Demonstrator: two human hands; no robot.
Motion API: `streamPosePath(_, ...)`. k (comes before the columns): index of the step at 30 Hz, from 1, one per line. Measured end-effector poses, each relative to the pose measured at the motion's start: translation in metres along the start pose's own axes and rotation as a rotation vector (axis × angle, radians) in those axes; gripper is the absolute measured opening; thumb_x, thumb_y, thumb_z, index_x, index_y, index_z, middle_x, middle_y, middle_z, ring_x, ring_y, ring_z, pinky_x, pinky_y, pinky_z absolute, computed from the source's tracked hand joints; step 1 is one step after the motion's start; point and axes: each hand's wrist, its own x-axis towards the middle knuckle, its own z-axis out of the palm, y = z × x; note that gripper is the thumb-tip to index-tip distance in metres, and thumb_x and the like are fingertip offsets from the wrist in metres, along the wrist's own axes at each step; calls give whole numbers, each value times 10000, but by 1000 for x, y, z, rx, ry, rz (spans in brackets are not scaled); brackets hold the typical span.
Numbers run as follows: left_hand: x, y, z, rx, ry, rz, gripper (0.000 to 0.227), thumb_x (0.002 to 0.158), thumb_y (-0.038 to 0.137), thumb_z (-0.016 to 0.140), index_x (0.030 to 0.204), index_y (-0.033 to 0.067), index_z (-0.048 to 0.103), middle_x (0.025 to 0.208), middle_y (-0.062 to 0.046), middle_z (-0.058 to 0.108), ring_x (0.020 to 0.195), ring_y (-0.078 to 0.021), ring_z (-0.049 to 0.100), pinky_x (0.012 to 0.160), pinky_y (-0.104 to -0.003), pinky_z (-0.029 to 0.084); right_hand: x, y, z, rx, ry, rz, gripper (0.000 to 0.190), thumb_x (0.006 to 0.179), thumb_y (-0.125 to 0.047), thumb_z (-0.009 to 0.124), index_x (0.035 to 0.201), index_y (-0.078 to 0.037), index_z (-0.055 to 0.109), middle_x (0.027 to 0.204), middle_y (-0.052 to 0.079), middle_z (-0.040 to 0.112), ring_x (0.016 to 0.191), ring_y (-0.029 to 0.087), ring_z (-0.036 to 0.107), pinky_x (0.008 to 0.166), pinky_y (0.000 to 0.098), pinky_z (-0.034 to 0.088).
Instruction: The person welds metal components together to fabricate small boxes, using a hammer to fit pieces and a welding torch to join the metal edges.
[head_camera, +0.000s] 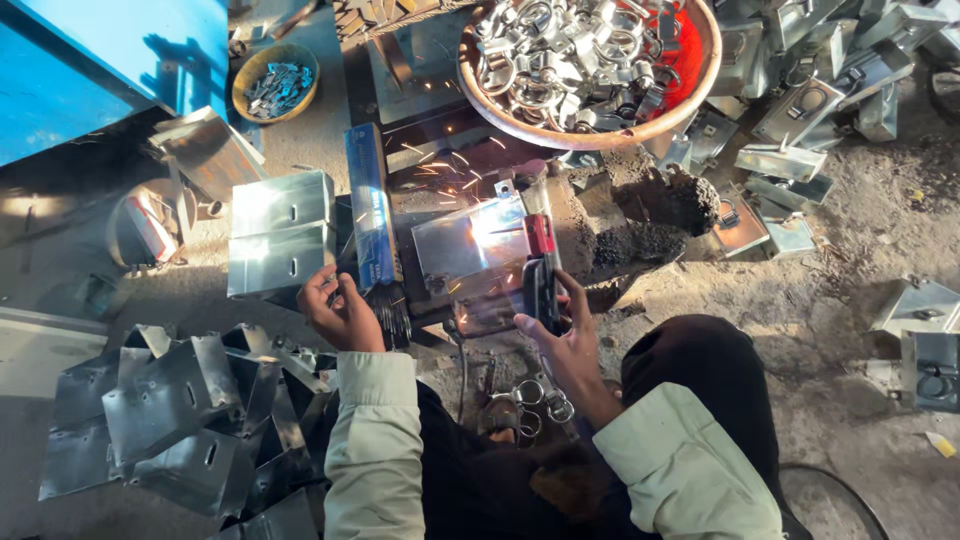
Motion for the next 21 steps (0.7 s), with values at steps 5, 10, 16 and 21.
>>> streamPosePath(5, 3, 3, 7, -139, 36, -144, 207, 964, 73, 663, 1164, 24, 643, 1065, -101, 681, 864, -163, 621, 705, -304, 469, 2, 4, -4, 124, -32, 16, 820, 827, -170, 806, 1538, -95, 407, 1059, 65, 680, 902, 122, 668, 765, 264, 546)
streamPosePath(10, 1, -3, 8, -184, 6, -63, 206, 986, 76, 654, 1181, 17, 624, 1079, -111, 675, 910, -149, 650, 746, -257, 510, 3, 7, -8, 217, -39, 88, 857, 807, -204, 818, 1545, -93, 396, 1005, 55, 674, 776, 100, 609, 575, 221, 447)
streamPosePath(16, 1, -3, 13, -205, 11, -76, 196, 1012, 90, 663, 1197, 32, 637, 1157, -94, 644, 945, -161, 621, 746, -259, 483, -2, -1, -8, 38, -30, -45, 943, 858, -284, 797, 1612, -113, 259, 1064, 93, 571, 745, 124, 581, 562, 244, 475)
streamPosePath(21, 1, 10, 15, -224, 81, -114, 197, 942, 71, 665, 1139, 72, 665, 1161, -41, 629, 967, -136, 652, 723, -254, 536, -5, -13, -2, -167, -235, -628, 938, 880, -236, 850, 1602, -110, 264, 1258, 134, 556, 1009, 226, 706, 797, 344, 659)
